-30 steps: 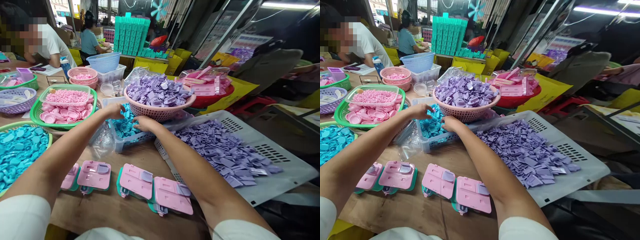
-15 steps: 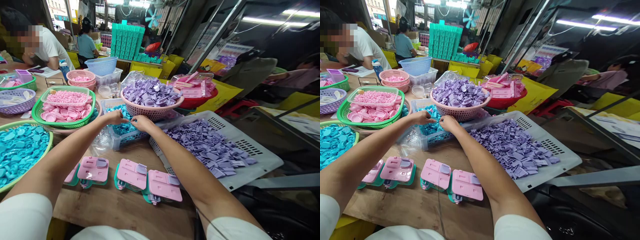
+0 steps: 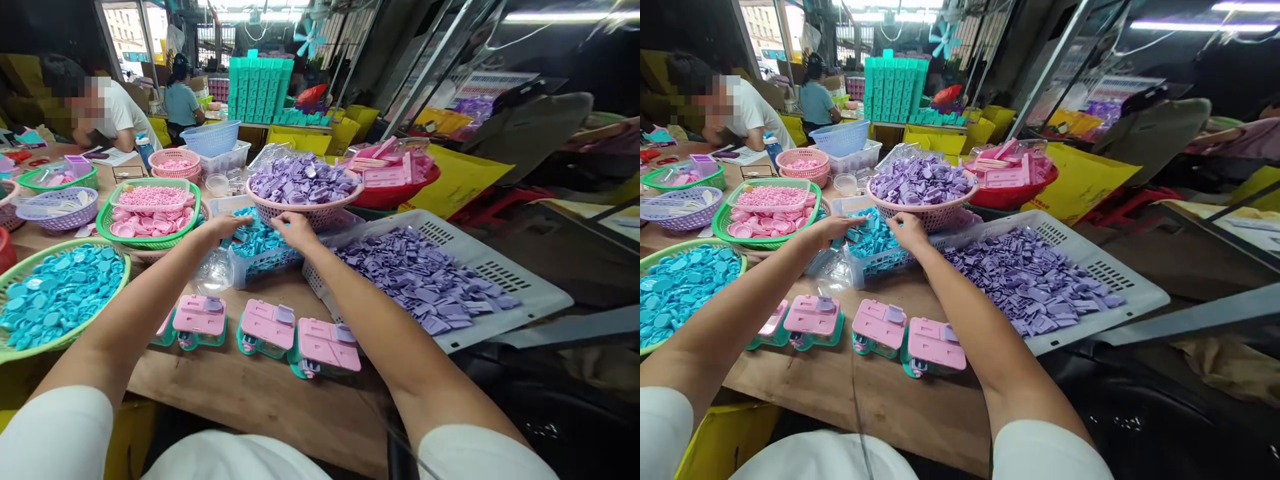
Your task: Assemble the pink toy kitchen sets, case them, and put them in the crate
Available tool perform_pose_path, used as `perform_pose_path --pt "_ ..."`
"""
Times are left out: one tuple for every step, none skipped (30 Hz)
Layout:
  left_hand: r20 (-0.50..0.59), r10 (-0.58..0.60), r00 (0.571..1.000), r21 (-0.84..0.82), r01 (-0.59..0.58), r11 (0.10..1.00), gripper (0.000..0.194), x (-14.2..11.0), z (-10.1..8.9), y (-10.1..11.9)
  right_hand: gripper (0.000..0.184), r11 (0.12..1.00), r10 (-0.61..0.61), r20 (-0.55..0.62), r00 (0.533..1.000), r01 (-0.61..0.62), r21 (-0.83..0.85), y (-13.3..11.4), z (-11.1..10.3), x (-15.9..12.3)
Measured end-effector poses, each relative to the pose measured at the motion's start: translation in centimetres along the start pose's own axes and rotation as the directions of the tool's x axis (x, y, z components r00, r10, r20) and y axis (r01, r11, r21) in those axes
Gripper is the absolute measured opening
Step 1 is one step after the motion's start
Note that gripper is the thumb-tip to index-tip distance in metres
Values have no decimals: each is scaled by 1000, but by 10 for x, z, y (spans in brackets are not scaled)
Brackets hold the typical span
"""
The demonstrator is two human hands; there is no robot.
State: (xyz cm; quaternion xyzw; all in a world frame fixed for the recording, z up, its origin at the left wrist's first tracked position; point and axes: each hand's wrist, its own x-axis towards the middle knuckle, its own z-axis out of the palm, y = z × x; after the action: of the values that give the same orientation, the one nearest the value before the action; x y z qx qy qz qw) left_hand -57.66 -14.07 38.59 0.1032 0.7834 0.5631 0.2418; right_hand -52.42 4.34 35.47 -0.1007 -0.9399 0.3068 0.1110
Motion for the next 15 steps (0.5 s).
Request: perform_pose_path --pt "-51 -4 999 88 9 996 28 1 2 1 38 998 45 -24 999 -44 42 0 -7 -3" --pt "-110 16 994 190 6 982 27 1 4 2 43 988 102 -33 994 -97 122 0 -15 -7" --pt "-164 57 985 288 -8 958 26 1 7 4 48 958 161 -26 987 -150 244 1 -23 -13" --pt "-191 115 975 366 -38 930 26 -2 12 6 52 898 214 -7 977 -194 394 3 -31 -21" --pt "-181 176 968 412 -88 907 26 -7 17 7 56 808 250 13 968 -216 547 4 -38 -32" --pt "-138 231 963 416 -155 896 28 -15 25 8 61 706 268 20 963 -211 676 5 -44 -44" --pt "-64 272 960 378 -229 897 30 -25 34 8 65 622 273 4 962 -180 762 5 -48 -59" --pt "30 292 956 302 -287 909 34 -37 44 7 69 586 273 -35 961 -137 799 4 -49 -75" --pt "125 291 949 207 -312 927 40 -50 55 5 71 583 276 -85 957 -96 807 2 -48 -91" --pt "217 277 936 115 -307 945 45 -64 65 1 73 601 283 -131 950 -69 796 0 -45 -107" --pt "287 260 922 43 -283 958 49 -77 75 -4 75 631 292 -165 942 -59 774 -2 -39 -122" --pt "330 250 910 -16 -259 966 51 -88 84 -10 77 665 297 -183 937 -66 744 -4 -33 -135" --pt "355 244 903 -69 -235 970 52 -97 92 -17 78 696 298 -182 937 -83 713 -5 -27 -147" --pt "364 242 899 -121 -212 970 53 -103 98 -25 80 722 296 -173 939 -102 684 -5 -21 -157" --pt "361 242 901 -177 -188 966 53 -107 102 -32 80 741 292 -167 942 -113 662 -4 -15 -167"
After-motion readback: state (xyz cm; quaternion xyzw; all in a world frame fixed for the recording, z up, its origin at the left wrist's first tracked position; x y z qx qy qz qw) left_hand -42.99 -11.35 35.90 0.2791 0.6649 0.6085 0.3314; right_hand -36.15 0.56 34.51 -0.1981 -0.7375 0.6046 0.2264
